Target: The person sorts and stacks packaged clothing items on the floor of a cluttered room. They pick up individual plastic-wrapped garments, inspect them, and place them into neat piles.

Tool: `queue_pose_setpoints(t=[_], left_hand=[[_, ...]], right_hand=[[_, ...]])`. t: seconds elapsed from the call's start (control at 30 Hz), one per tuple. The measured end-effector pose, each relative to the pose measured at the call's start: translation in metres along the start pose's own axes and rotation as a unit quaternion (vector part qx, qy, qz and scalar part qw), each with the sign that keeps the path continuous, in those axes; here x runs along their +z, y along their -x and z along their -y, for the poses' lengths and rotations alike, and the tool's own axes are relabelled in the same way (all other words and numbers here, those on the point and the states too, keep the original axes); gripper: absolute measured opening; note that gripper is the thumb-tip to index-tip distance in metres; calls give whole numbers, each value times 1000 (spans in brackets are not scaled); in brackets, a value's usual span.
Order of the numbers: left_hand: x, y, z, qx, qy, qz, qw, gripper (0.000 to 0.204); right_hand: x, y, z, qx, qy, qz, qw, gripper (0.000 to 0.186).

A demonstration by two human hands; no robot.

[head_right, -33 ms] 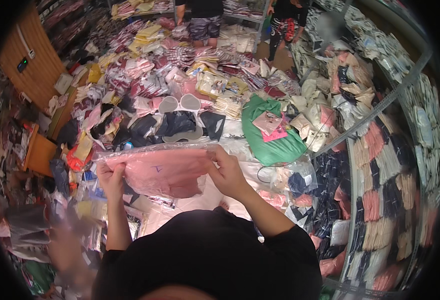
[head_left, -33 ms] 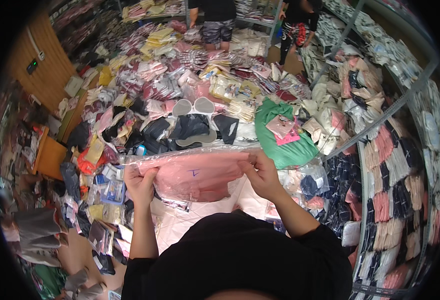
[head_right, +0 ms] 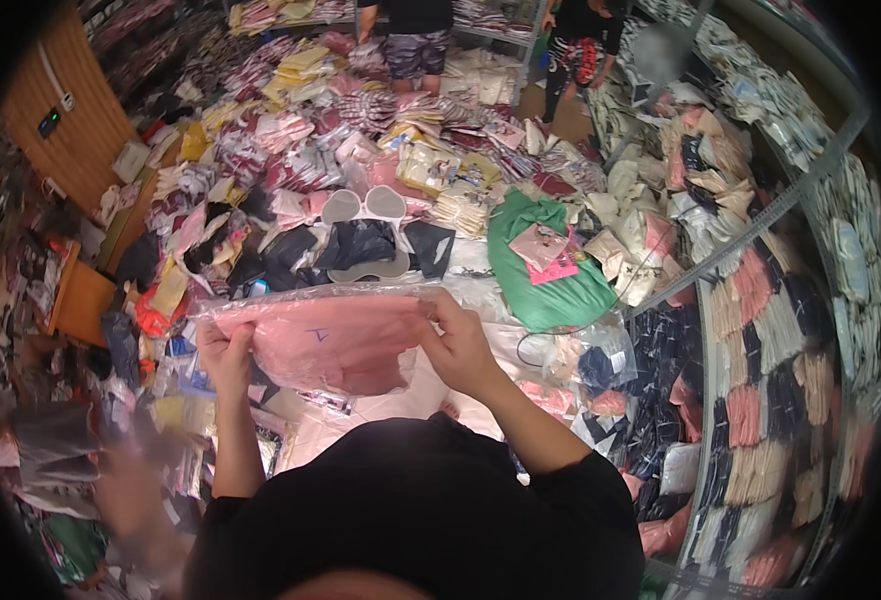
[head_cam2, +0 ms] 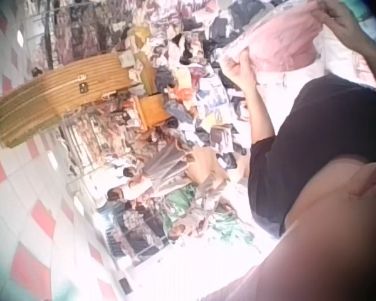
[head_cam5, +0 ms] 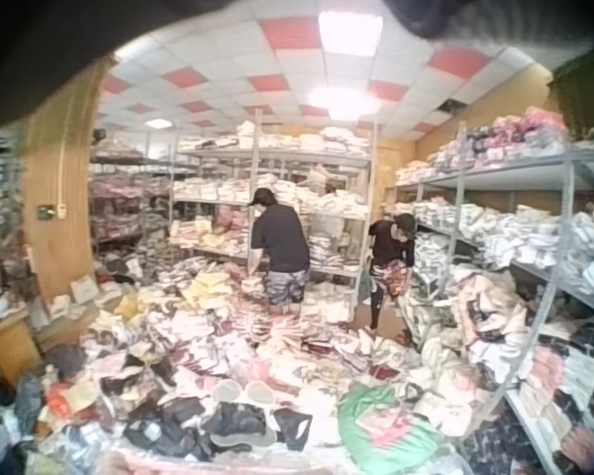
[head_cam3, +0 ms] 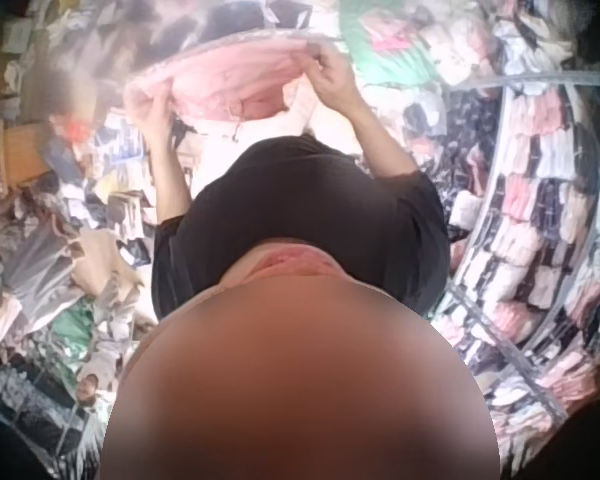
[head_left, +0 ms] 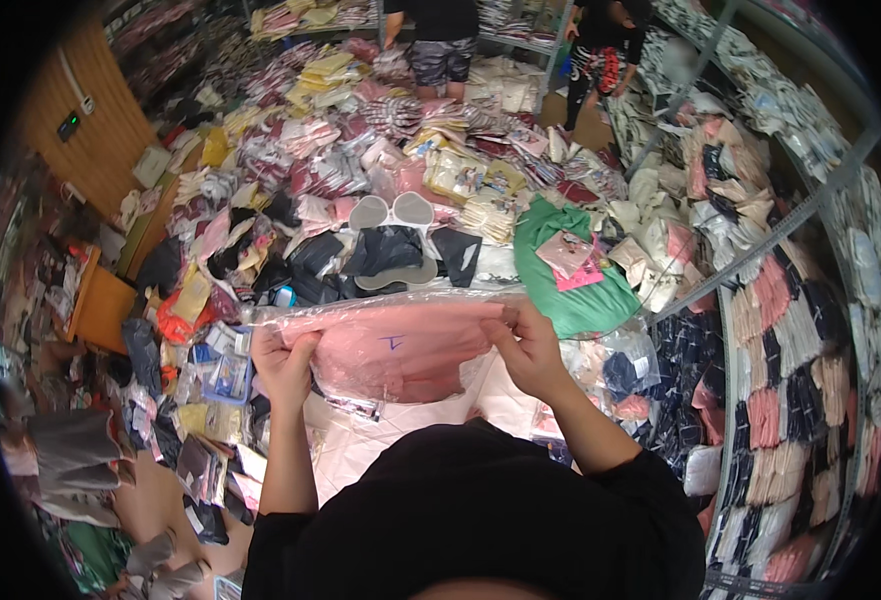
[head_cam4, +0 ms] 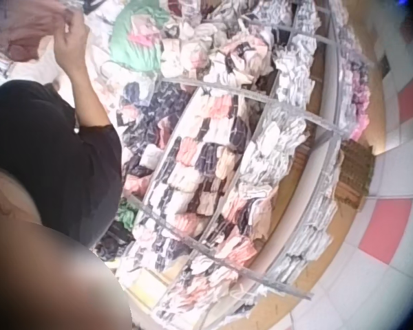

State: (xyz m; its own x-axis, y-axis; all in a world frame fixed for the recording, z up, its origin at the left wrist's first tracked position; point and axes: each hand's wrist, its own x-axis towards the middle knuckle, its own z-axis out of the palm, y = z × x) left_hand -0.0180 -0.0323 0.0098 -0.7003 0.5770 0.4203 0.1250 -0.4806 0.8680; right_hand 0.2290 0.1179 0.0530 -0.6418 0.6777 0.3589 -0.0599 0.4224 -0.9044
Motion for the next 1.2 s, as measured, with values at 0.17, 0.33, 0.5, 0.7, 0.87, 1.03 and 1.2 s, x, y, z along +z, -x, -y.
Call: queue_pose_setpoints(t=[0.17,0.33,0.5,0.7,0.87,1.03,1.2], left_hand=[[-3,5,2,-14,2,-16,1000,26],[-12,9,7,-25,31,-54,998,25],[-27,10,2,-54,11,-21,998,23],[-47,15,0,28,-24,-24,999,26],[-43,17,3,63,-16,-56,996,27],[-61,26,26,-13,-13,-48,999,32],[-65,26,62,-40,-50,38,997,36]], right_hand=[[6,-1,-9,55,-113,31,992,27],[13,-7,-3,79,-150,134,976,41],[16,-7,-9,37,9,117,992,39],[34,-6,6,85,-97,99,987,35],[48,5,13,116,-225,50,966,28],[45,21,24,108,-148,28,983,23],[25,51,42,104,57,2,993,16]])
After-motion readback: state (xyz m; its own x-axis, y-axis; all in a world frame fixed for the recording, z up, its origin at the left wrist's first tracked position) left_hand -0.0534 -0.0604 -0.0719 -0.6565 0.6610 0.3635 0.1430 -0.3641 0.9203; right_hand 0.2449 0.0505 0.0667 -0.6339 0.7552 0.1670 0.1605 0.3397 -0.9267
